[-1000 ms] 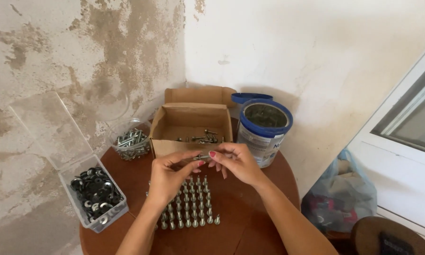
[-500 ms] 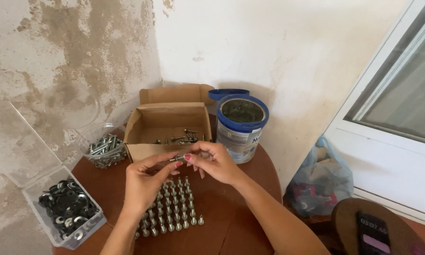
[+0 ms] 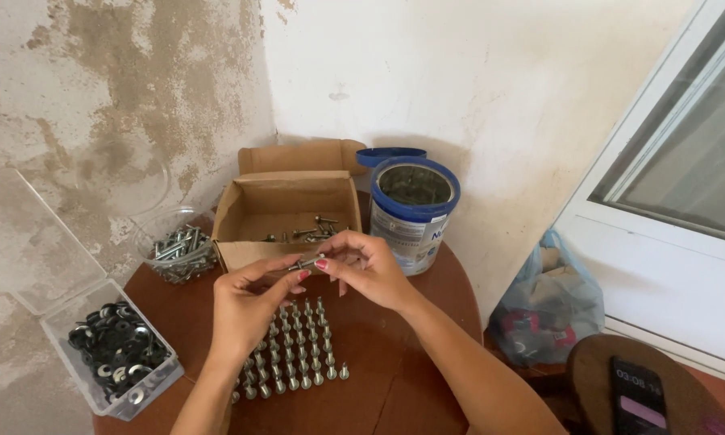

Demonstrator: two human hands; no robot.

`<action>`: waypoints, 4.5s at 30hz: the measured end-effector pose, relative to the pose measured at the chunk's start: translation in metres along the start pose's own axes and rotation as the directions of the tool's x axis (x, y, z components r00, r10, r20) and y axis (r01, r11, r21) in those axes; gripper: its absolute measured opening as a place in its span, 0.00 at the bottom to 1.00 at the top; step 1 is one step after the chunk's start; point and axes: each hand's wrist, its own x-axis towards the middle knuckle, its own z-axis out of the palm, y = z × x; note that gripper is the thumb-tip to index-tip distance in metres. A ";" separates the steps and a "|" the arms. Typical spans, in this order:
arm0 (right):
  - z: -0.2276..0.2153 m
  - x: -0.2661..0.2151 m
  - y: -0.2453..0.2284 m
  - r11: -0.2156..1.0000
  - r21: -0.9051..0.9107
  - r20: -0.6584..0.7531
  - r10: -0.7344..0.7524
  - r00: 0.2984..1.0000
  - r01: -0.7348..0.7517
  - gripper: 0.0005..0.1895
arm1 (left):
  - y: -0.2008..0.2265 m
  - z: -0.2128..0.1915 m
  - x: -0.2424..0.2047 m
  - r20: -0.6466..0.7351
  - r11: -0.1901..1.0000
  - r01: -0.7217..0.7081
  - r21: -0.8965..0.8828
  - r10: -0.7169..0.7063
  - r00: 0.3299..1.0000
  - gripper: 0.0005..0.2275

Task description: Assembling washers onto screws and organizing them into a grid on a table.

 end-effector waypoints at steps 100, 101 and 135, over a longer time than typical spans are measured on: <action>-0.001 0.001 0.001 0.994 0.048 -0.021 0.102 0.995 -0.101 0.09 | 0.007 0.008 -0.005 -0.018 0.975 -0.196 0.104 0.199 0.980 0.11; -0.003 0.001 0.006 0.997 0.037 -0.042 0.070 0.997 -0.069 0.13 | 0.007 0.008 -0.005 -0.025 0.975 -0.191 0.112 0.195 0.981 0.11; -0.002 0.002 0.008 0.988 0.153 0.029 -0.011 1.000 0.007 0.09 | 0.009 0.014 -0.007 -0.036 0.962 -0.233 0.144 0.241 0.970 0.12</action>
